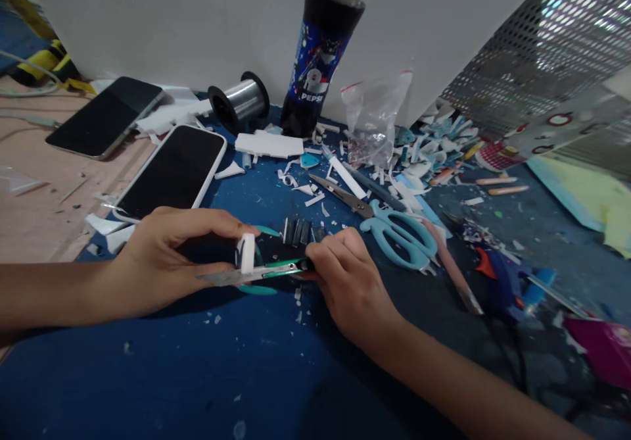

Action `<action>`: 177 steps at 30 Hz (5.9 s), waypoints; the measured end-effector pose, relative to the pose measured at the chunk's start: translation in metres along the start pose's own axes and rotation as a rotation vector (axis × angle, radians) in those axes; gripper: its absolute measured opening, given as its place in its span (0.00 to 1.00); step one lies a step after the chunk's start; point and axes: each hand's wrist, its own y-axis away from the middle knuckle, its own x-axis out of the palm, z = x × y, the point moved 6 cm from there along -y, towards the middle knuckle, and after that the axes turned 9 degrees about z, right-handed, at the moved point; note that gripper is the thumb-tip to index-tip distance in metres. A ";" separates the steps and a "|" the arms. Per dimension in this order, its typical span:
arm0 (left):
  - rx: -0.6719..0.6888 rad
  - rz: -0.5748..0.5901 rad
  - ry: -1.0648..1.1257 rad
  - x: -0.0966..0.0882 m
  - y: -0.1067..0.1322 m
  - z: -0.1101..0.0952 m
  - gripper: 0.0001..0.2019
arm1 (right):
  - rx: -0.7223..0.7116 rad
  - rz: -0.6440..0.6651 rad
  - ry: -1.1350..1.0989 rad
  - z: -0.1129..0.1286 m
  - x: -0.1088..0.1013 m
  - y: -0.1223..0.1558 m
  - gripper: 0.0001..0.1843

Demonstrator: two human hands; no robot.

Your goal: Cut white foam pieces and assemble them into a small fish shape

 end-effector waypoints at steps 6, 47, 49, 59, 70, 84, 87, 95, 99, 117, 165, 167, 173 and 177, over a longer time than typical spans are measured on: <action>0.013 0.009 -0.008 0.001 0.000 -0.002 0.07 | -0.001 0.008 -0.004 -0.001 0.002 0.000 0.07; 0.060 0.094 -0.114 0.006 0.004 -0.001 0.08 | -0.015 0.007 0.048 0.004 0.001 0.000 0.07; 0.059 0.083 -0.127 0.005 0.004 -0.001 0.08 | -0.016 0.006 0.042 0.003 0.001 0.000 0.08; 0.026 0.085 -0.288 0.006 0.001 -0.011 0.15 | 0.011 -0.002 -0.025 0.000 0.000 -0.001 0.06; 0.040 0.044 -0.249 0.003 0.003 -0.009 0.12 | 0.002 0.013 -0.024 0.002 0.001 -0.002 0.07; 0.164 -0.031 -0.207 -0.001 0.004 -0.013 0.10 | -0.014 -0.058 0.014 0.002 -0.004 -0.002 0.08; 0.148 -0.037 -0.172 0.000 0.004 -0.009 0.10 | -0.003 -0.054 0.018 0.002 -0.004 -0.002 0.07; 0.127 -0.010 -0.099 0.003 0.003 -0.006 0.10 | 0.006 -0.041 0.023 0.001 0.000 0.000 0.07; 0.117 -0.006 -0.080 0.004 0.003 -0.006 0.10 | 0.000 -0.047 0.025 0.001 0.000 0.000 0.10; 0.128 0.037 -0.132 0.007 0.004 -0.006 0.07 | -0.012 -0.041 0.012 0.002 0.001 0.001 0.08; 0.164 -0.026 -0.207 0.002 0.009 -0.010 0.10 | -0.001 -0.084 -0.034 0.002 -0.004 0.002 0.08; 0.176 -0.028 -0.207 0.003 0.009 -0.009 0.11 | -0.005 -0.091 -0.024 0.002 -0.005 0.002 0.08; 0.167 -0.019 -0.243 0.005 0.009 -0.007 0.12 | 0.016 -0.080 -0.028 0.003 -0.004 0.000 0.08; 0.157 -0.007 -0.270 0.006 0.009 -0.007 0.11 | 0.023 -0.067 -0.027 0.003 -0.002 -0.001 0.09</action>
